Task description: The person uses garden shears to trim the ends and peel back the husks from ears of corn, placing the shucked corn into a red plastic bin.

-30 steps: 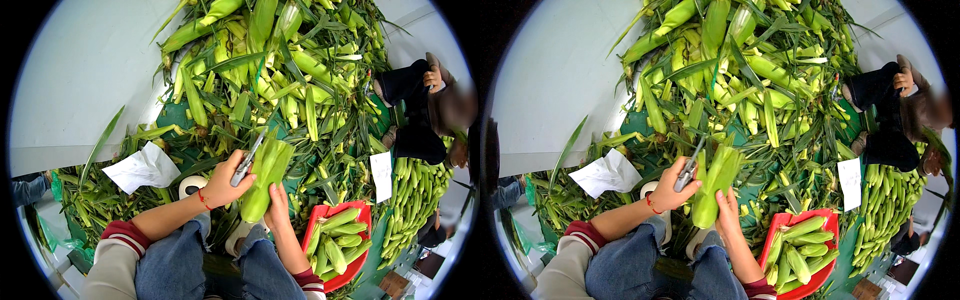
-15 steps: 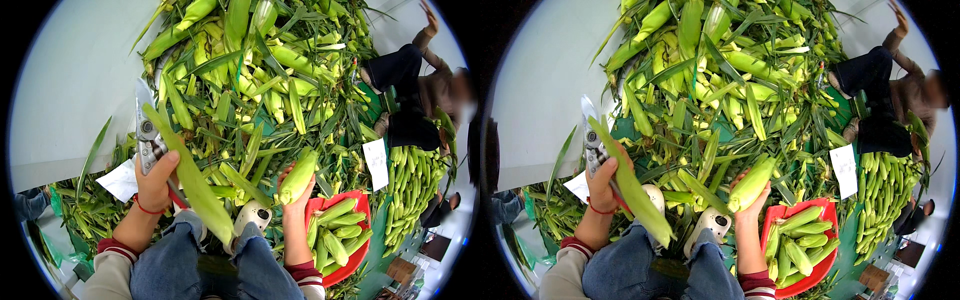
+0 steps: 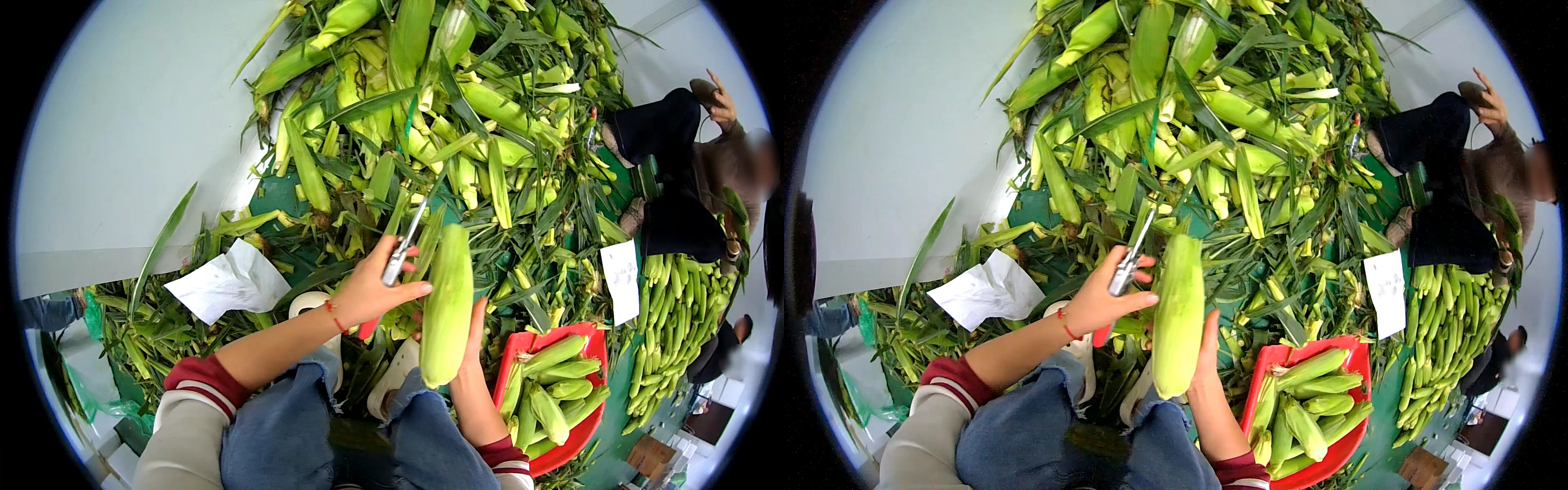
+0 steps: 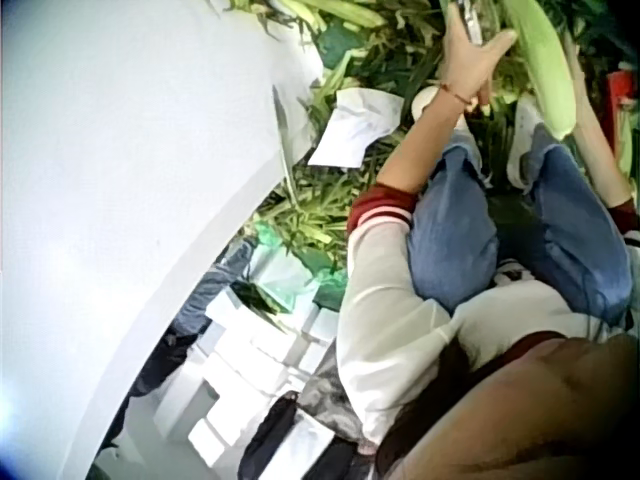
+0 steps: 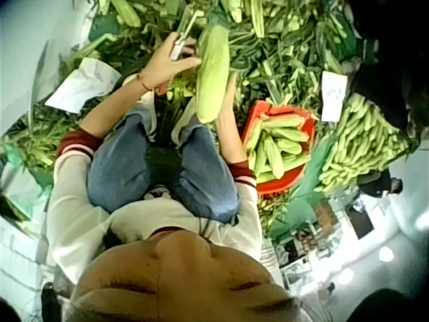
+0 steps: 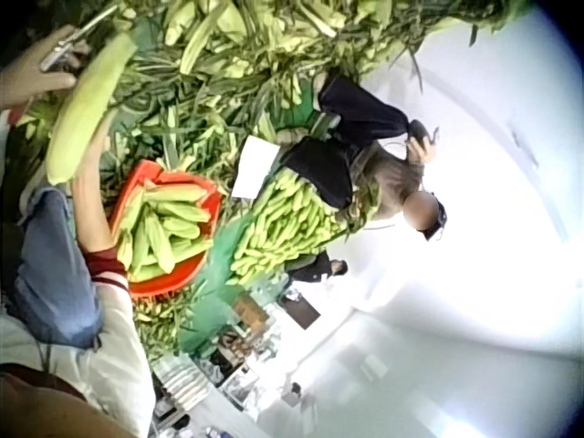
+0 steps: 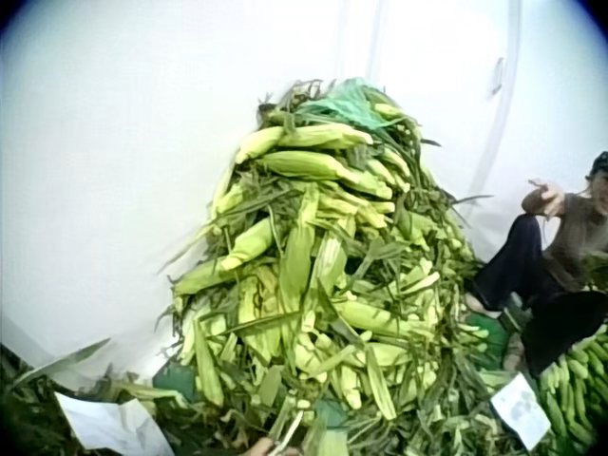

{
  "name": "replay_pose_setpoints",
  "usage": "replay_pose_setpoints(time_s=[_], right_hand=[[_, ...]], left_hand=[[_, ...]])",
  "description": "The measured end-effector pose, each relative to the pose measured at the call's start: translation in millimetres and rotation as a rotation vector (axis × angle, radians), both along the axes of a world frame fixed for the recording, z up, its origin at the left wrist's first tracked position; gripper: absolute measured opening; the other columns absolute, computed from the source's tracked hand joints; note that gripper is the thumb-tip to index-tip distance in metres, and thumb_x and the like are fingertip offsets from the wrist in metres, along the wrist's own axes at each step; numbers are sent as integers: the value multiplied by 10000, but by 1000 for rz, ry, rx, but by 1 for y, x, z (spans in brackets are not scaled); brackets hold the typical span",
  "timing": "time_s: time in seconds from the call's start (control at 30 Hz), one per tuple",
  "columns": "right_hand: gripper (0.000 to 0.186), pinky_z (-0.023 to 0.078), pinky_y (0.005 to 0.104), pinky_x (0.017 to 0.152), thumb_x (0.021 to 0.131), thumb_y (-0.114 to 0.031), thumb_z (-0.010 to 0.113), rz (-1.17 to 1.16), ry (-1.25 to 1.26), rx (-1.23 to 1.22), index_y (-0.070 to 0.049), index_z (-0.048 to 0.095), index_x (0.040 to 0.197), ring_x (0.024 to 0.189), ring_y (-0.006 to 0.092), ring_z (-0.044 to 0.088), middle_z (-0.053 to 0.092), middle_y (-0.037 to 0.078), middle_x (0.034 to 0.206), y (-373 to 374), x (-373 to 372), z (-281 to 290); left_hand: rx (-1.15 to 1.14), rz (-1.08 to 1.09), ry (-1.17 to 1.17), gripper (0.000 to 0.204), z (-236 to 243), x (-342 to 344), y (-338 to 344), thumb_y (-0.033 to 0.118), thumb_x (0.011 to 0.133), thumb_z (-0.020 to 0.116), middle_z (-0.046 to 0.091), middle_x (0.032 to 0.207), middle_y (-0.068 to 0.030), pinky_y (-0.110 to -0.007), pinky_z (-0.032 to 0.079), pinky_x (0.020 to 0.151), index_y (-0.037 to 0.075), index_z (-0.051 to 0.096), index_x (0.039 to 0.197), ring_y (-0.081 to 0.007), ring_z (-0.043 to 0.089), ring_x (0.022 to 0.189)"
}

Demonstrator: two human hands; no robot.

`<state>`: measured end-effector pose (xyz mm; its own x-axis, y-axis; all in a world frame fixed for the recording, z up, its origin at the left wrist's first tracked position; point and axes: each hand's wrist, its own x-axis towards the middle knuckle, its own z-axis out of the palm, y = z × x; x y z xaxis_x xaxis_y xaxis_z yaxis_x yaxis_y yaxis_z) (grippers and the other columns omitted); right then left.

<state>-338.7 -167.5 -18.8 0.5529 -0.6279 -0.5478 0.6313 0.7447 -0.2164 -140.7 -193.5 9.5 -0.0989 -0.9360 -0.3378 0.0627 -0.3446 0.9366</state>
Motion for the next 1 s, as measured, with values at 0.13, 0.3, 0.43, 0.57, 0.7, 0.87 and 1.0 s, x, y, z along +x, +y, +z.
replay_pose_setpoints(time_s=[0.13, 0.3, 0.43, 0.57, 0.7, 0.87, 1.0], right_hand=[[609, 490, 404, 804, 883, -560, 385, 152, 270, -38, -64, 462, 1228, 999, 234, 568, 578, 112, 1097, 8, 6, -2], [566, 410, 343, 932, 895, -402, 493, 177, 378, -165, -20, 374, 1294, 1071, 197, 513, 492, 105, 1237, 2, 16, 4], [585, 396, 324, 919, 863, -344, 569, 130, 510, -293, -12, 353, 1294, 1069, 181, 494, 497, 102, 1198, 5, 18, 8], [649, 378, 309, 918, 781, -234, 695, 235, 1000, -764, -8, 338, 1274, 1066, 181, 479, 497, 103, 1159, 0, 25, 26], [669, 372, 311, 926, 757, -232, 719, 176, 796, -641, -12, 345, 1266, 1078, 188, 480, 492, 96, 1166, 2, 28, 26], [691, 377, 306, 927, 771, -313, 706, 56, 534, -470, -38, 337, 1286, 1097, 182, 480, 489, 71, 1194, 7, 29, 23], [751, 388, 324, 939, 767, -395, 691, -14, 392, -347, -56, 311, 1319, 1120, 188, 480, 479, 67, 1230, 1, 30, 33]], left_hand=[[-60, 11, 22, 486, -11, 0, -17, 151, 752, 727, 503, 939, -15, -231, 439, 737, 39, 423, 1115, -77, 496, 819], [8, 98, 23, 319, -11, 10, -18, 56, 790, 646, 503, 829, 6, -207, 418, 673, 41, 457, 1046, -63, 484, 727], [-144, 255, -36, 376, 0, 7, -9, 113, 776, 675, 537, 852, -23, -218, 438, 675, 36, 443, 1062, -73, 517, 744], [-186, 121, -200, 390, 24, 13, 3, 220, 740, 716, 549, 727, -25, -260, 425, 558, 50, 454, 972, -114, 520, 597], [-64, 149, -155, 358, 38, 14, 3, 118, 734, 688, 457, 680, 41, -203, 358, 539, 47, 481, 1017, -36, 427, 589], [-75, 203, 54, 329, 37, 10, 18, 18, 777, 605, 478, 737, 16, -203, 366, 563, 50, 451, 1065, -37, 446, 625], [-124, 329, 232, 328, 36, 7, 21, 5, 800, 586, 512, 787, 13, -192, 379, 564, 62, 441, 1088, -33, 464, 648]])
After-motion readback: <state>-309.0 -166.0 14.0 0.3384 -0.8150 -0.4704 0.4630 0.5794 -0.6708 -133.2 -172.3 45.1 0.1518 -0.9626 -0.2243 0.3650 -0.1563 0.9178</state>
